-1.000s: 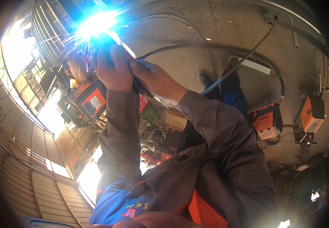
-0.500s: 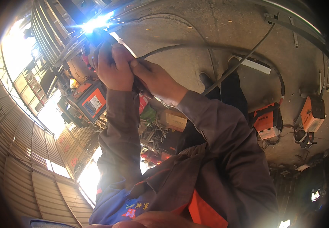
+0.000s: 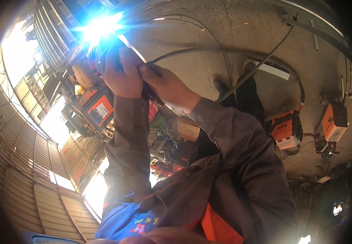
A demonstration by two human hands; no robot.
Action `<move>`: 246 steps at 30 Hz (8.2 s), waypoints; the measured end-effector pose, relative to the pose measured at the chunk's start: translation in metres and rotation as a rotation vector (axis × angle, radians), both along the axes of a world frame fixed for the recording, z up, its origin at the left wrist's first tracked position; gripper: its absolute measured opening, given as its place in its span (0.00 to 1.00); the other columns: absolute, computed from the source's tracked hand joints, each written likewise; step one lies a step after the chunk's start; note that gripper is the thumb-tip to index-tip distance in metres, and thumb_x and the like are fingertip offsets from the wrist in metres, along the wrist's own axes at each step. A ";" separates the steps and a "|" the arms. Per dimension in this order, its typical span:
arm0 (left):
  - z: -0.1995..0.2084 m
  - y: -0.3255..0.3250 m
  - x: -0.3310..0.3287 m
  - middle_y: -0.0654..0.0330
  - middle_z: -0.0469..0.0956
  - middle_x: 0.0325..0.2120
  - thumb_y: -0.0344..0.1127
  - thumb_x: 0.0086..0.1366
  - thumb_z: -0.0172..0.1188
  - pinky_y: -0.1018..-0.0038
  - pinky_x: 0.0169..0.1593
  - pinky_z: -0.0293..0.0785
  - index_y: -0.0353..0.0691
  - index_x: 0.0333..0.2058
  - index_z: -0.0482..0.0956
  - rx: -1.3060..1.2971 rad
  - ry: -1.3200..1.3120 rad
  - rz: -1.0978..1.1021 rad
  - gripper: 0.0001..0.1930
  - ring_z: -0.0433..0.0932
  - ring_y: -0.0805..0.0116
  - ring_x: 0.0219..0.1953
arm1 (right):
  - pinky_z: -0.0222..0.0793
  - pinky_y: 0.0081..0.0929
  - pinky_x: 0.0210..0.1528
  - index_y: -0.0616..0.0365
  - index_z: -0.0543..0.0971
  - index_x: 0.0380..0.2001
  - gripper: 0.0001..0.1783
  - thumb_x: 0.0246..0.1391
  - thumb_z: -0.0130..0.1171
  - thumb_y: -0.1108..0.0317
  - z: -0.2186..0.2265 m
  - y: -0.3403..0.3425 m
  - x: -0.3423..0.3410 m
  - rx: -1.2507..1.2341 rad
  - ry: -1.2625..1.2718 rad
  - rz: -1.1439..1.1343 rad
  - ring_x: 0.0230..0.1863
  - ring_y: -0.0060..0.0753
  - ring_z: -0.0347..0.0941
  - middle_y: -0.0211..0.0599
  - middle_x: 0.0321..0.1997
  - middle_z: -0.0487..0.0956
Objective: The person welds multiple joints on a large metal frame using a welding torch, producing bright sparks. They reposition the torch and the frame several times to access different joints and briefly pause to adjust equipment.
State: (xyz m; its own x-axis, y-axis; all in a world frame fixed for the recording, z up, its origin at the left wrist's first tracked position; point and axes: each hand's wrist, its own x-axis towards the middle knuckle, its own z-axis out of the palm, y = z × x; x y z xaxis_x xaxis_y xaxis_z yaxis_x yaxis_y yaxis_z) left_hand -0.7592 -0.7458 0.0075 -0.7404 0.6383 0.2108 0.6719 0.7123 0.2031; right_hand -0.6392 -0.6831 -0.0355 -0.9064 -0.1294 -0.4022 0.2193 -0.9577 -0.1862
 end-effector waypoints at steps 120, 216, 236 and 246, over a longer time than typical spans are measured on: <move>0.057 0.176 -0.093 0.54 0.77 0.49 0.44 0.68 0.69 0.67 0.56 0.73 0.32 0.59 0.74 1.177 -1.044 1.059 0.28 0.77 0.63 0.52 | 0.63 0.18 0.22 0.51 0.68 0.70 0.38 0.72 0.42 0.35 0.084 0.321 -0.319 0.200 -0.054 1.605 0.20 0.17 0.65 0.26 0.25 0.69; 0.050 0.173 -0.070 0.51 0.78 0.50 0.36 0.63 0.74 0.66 0.55 0.76 0.29 0.63 0.69 0.927 -0.972 1.118 0.34 0.80 0.62 0.52 | 0.63 0.17 0.28 0.47 0.64 0.74 0.34 0.75 0.40 0.40 0.076 0.324 -0.320 0.149 0.000 1.589 0.23 0.13 0.63 0.21 0.27 0.70; 0.048 0.171 -0.074 0.50 0.79 0.52 0.35 0.63 0.73 0.65 0.55 0.77 0.29 0.62 0.70 0.977 -0.899 1.036 0.32 0.79 0.62 0.54 | 0.63 0.19 0.26 0.48 0.65 0.74 0.35 0.75 0.39 0.38 0.075 0.323 -0.319 0.189 -0.007 1.640 0.23 0.15 0.65 0.24 0.27 0.70; 0.049 0.169 -0.070 0.52 0.80 0.49 0.35 0.62 0.75 0.66 0.55 0.77 0.29 0.60 0.71 1.011 -0.995 1.124 0.32 0.80 0.63 0.52 | 0.63 0.17 0.27 0.51 0.63 0.75 0.37 0.74 0.42 0.39 0.079 0.321 -0.319 0.144 -0.062 1.593 0.23 0.14 0.63 0.23 0.28 0.71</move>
